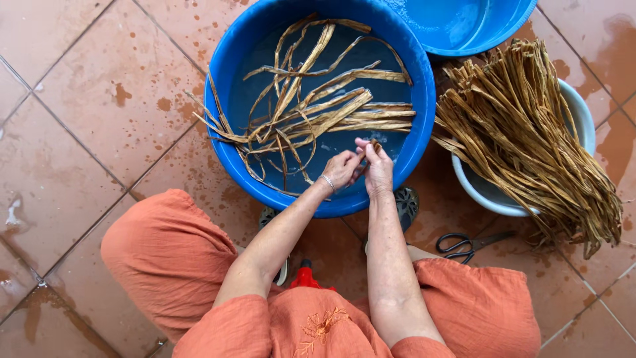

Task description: The person sits on a tiled floor and repeatedly submerges long, dried plant strips into a blue basin of water. They agitate the strips by hand to ensure they are fully wetted, then transfer them to a white basin. The process is repeated for multiple bundles of the material.

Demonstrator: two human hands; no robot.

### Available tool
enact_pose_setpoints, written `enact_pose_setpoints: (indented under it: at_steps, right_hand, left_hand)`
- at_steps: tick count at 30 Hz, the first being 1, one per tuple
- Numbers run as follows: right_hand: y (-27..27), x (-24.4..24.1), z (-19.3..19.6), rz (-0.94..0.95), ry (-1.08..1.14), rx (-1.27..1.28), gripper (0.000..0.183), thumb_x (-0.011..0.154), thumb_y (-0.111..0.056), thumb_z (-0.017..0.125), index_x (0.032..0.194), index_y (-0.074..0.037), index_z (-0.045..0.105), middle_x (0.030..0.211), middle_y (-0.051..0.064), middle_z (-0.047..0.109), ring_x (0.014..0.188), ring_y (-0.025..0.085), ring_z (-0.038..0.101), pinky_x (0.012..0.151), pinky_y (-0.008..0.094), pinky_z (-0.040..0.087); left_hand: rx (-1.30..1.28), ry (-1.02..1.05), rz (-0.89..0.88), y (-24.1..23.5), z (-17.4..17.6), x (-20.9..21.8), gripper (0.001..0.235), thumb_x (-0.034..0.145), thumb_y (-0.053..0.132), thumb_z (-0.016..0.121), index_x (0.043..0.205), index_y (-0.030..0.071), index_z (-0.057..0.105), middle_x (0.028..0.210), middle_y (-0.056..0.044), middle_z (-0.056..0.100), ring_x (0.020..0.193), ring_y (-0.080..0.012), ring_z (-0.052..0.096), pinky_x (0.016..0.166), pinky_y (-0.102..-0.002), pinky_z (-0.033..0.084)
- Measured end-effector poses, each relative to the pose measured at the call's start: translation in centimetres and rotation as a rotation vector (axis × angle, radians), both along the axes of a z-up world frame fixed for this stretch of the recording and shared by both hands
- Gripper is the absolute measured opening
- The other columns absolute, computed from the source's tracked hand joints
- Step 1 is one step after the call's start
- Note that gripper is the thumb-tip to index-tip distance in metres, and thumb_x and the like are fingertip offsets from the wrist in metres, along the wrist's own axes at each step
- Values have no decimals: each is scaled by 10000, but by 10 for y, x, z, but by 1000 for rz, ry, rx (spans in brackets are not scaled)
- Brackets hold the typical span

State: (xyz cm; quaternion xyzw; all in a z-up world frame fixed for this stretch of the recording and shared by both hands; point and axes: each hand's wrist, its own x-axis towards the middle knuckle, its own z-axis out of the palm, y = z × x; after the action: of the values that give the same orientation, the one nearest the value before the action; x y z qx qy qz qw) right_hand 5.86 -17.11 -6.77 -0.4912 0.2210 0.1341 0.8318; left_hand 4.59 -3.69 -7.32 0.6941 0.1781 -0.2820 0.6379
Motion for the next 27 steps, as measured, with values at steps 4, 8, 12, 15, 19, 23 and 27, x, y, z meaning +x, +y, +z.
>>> enact_pose_setpoints:
  at_steps: [4, 8, 12, 15, 19, 23, 27]
  right_hand:
    - [-6, -1, 22, 40, 81, 141, 302, 1022, -219, 537, 1190, -15, 682, 1197, 69, 734, 1099, 201, 670, 907, 403, 566]
    - [-12, 1, 42, -22, -158, 37, 267, 1075, -193, 556, 1107, 44, 673, 1163, 192, 735, 1069, 251, 698, 998, 383, 564]
    - [-26, 9, 56, -244, -81, 61, 236, 1075, -205, 526, 977, -3, 596, 928, 183, 712, 862, 311, 741, 827, 510, 605]
    - [-52, 22, 53, -352, 37, -80, 233, 1080, -239, 467, 983, -59, 579, 751, 98, 662, 708, 272, 738, 730, 558, 640]
    - [-124, 49, 49, -539, 11, 316, 330, 1125, -338, 416, 929, -111, 553, 612, -21, 422, 432, 117, 361, 414, 308, 391]
    - [-171, 60, 46, -716, -12, 255, 297, 1108, -282, 422, 904, -103, 541, 581, -14, 406, 404, 121, 312, 369, 296, 270]
    - [-178, 58, 49, -837, -23, 168, 255, 1091, -179, 430, 883, -69, 527, 575, -15, 386, 400, 99, 278, 352, 281, 224]
  left_hand:
    - [141, -245, -66, -14, 11, 22, 302, 941, 334, 568, 1024, 76, 703, 869, -162, 753, 768, -278, 733, 700, -403, 588]
    - [422, -326, -347, -38, 34, 32, 372, 942, 329, 470, 1031, 58, 711, 986, -234, 737, 921, -390, 730, 860, -492, 569]
    - [471, -285, -514, -53, 76, 24, 391, 947, 341, 416, 1066, 64, 666, 987, -234, 731, 936, -401, 721, 888, -528, 543]
    - [518, -481, -518, -48, 103, 17, 347, 937, 320, 440, 1065, 80, 655, 962, -230, 750, 925, -421, 721, 894, -532, 547]
    - [485, -546, -610, -21, 114, -16, 305, 947, 328, 448, 1075, 115, 625, 903, -218, 733, 873, -428, 697, 843, -548, 538]
    - [473, -663, -678, 9, 96, -22, 213, 942, 273, 463, 1011, 104, 573, 869, -154, 708, 835, -362, 701, 773, -516, 558]
    - [572, -798, -654, 55, 61, -31, 139, 952, 211, 475, 954, 107, 567, 857, -127, 698, 858, -329, 687, 806, -469, 557]
